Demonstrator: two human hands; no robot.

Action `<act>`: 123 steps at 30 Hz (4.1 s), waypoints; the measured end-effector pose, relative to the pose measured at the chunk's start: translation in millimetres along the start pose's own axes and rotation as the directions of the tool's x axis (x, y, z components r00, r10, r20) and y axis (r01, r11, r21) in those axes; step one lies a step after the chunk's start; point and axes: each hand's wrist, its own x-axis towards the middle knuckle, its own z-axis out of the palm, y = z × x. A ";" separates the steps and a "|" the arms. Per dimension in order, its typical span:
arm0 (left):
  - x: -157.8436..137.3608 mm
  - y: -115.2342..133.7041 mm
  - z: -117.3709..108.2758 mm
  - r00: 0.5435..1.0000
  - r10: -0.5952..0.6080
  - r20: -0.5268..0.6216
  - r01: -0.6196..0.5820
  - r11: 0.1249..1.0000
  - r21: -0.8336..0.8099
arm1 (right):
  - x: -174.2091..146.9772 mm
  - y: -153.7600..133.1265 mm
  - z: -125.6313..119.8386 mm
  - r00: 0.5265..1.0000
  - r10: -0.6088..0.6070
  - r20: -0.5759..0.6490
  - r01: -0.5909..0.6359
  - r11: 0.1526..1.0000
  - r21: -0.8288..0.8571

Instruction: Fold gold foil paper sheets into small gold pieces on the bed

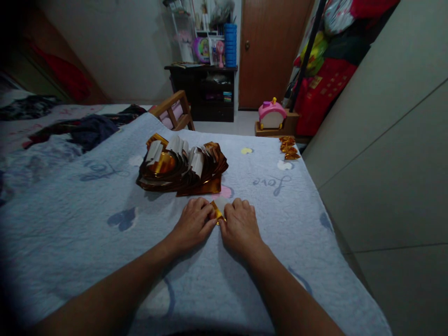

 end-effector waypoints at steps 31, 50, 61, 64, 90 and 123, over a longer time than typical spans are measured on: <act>-0.6 -3.0 2.8 0.999 0.019 -0.027 -0.020 0.999 -0.030 | -1.6 21.4 3.2 0.997 -0.081 0.008 0.079 0.987 0.140; -1.5 -9.6 6.1 0.981 0.029 -0.193 -0.068 0.978 -0.200 | 13.6 22.0 5.6 0.999 0.039 -0.016 -0.031 0.939 0.344; 0.5 -8.9 8.7 0.968 -0.123 -0.219 0.109 0.991 -0.077 | 12.2 20.1 6.9 0.996 -0.001 -0.087 0.025 0.959 0.283; 1.6 -7.7 4.3 0.972 -0.128 -0.195 0.107 0.987 -0.116 | 11.6 20.5 10.4 0.993 -0.006 -0.120 0.042 0.953 0.300; 3.5 -2.6 -4.7 0.997 -0.060 0.055 0.064 0.149 -0.987 | 14.7 11.1 9.3 0.982 0.158 0.102 -0.119 0.100 0.988; 4.0 -11.3 4.5 0.974 0.153 -0.166 -0.200 0.929 -0.312 | 20.9 22.1 9.8 0.973 0.231 0.024 -0.183 0.700 0.690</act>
